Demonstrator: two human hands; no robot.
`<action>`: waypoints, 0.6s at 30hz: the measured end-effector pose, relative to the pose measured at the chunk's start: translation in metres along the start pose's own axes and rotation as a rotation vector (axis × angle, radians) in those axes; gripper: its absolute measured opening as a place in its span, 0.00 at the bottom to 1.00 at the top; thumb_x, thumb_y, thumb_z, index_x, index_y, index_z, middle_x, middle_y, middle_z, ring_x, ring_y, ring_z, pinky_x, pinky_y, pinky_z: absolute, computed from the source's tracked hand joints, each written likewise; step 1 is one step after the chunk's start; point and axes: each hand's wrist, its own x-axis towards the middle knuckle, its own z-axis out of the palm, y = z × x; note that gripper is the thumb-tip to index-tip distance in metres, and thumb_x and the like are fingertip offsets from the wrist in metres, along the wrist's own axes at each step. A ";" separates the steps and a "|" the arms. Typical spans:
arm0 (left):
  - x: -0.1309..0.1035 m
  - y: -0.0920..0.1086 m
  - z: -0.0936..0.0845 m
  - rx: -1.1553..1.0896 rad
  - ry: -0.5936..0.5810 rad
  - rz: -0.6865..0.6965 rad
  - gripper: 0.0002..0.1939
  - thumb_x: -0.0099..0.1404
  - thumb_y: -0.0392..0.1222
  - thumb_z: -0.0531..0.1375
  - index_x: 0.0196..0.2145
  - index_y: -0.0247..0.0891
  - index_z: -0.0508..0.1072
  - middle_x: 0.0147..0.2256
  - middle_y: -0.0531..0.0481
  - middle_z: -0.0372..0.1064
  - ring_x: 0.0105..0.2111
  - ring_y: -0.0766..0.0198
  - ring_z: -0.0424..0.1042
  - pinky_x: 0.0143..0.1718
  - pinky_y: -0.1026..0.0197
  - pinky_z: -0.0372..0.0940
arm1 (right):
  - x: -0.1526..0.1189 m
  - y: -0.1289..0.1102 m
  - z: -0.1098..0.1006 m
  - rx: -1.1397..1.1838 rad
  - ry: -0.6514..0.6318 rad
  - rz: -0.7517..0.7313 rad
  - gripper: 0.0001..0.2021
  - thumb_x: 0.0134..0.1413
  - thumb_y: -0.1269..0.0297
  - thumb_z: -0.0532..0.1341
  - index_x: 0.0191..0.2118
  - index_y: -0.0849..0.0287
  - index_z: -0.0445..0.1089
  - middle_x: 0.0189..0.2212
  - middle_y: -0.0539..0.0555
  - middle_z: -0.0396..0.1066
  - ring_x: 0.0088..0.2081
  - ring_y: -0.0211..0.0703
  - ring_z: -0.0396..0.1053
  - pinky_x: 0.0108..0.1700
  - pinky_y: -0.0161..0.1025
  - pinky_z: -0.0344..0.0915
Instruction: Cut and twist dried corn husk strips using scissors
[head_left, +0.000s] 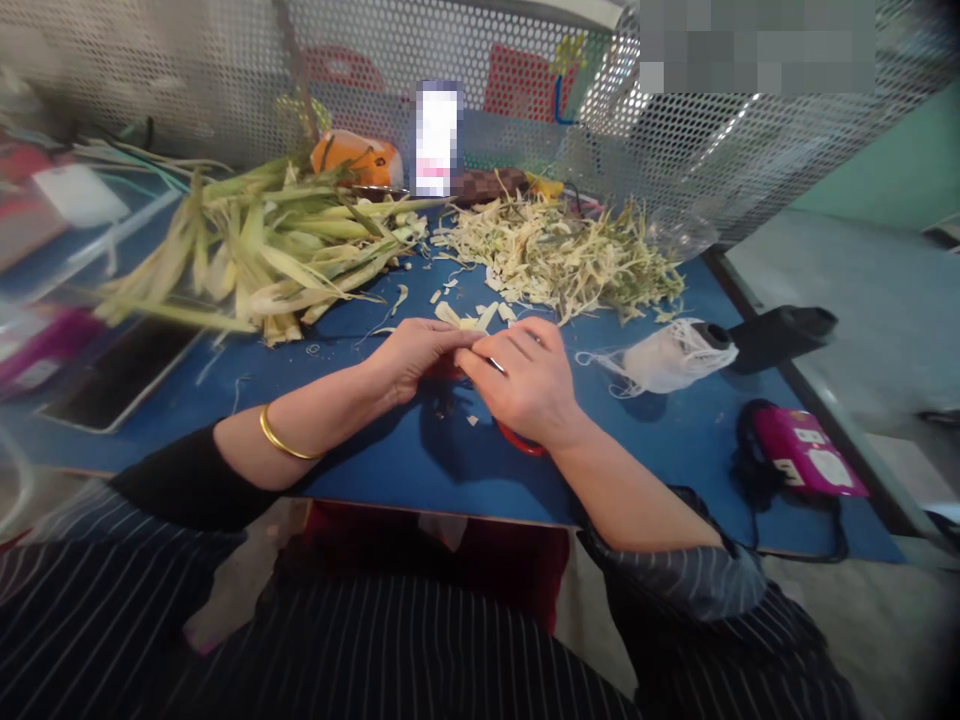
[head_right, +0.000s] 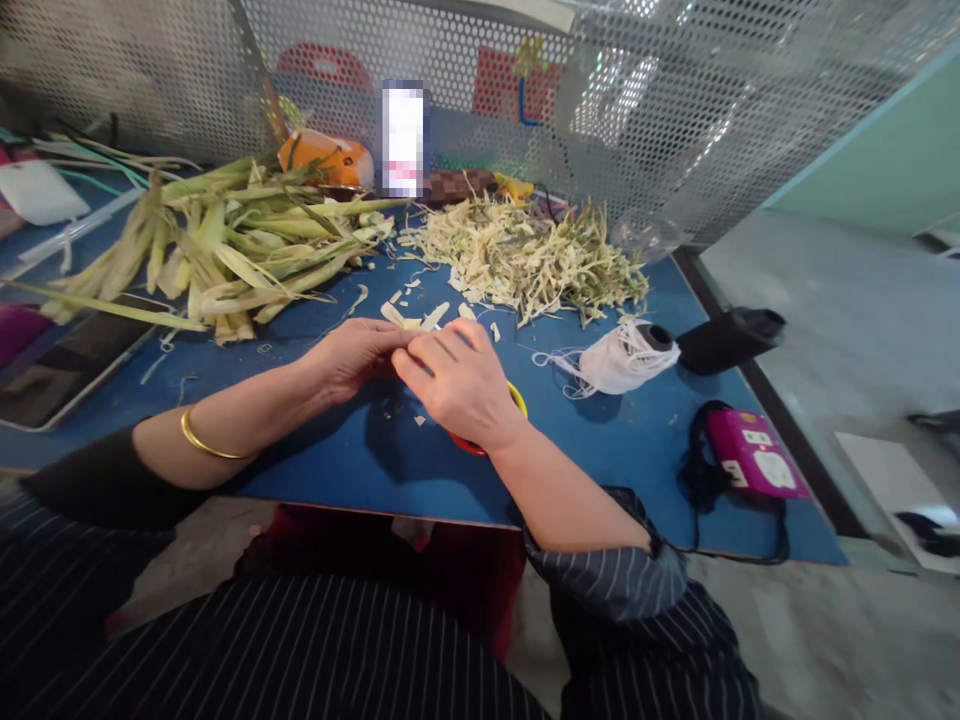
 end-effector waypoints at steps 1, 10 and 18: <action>0.000 -0.002 0.000 -0.007 -0.004 0.007 0.11 0.46 0.42 0.70 0.24 0.33 0.76 0.21 0.52 0.71 0.21 0.71 0.66 0.25 0.67 0.64 | 0.000 -0.002 0.003 0.002 -0.042 -0.019 0.13 0.62 0.69 0.52 0.46 0.50 0.71 0.38 0.52 0.73 0.39 0.42 0.65 0.51 0.48 0.54; -0.004 0.002 0.001 0.021 -0.043 0.006 0.10 0.48 0.41 0.70 0.23 0.32 0.75 0.20 0.52 0.70 0.20 0.72 0.65 0.21 0.68 0.58 | -0.001 -0.008 0.005 0.145 -0.192 0.061 0.16 0.64 0.68 0.47 0.48 0.48 0.69 0.41 0.52 0.72 0.43 0.44 0.66 0.56 0.51 0.53; -0.007 0.016 -0.006 0.001 -0.170 0.022 0.06 0.52 0.37 0.68 0.26 0.31 0.76 0.25 0.49 0.73 0.24 0.70 0.71 0.29 0.67 0.65 | -0.007 -0.008 0.002 0.228 -0.139 0.138 0.14 0.64 0.65 0.50 0.46 0.44 0.71 0.43 0.49 0.74 0.51 0.46 0.67 0.58 0.54 0.53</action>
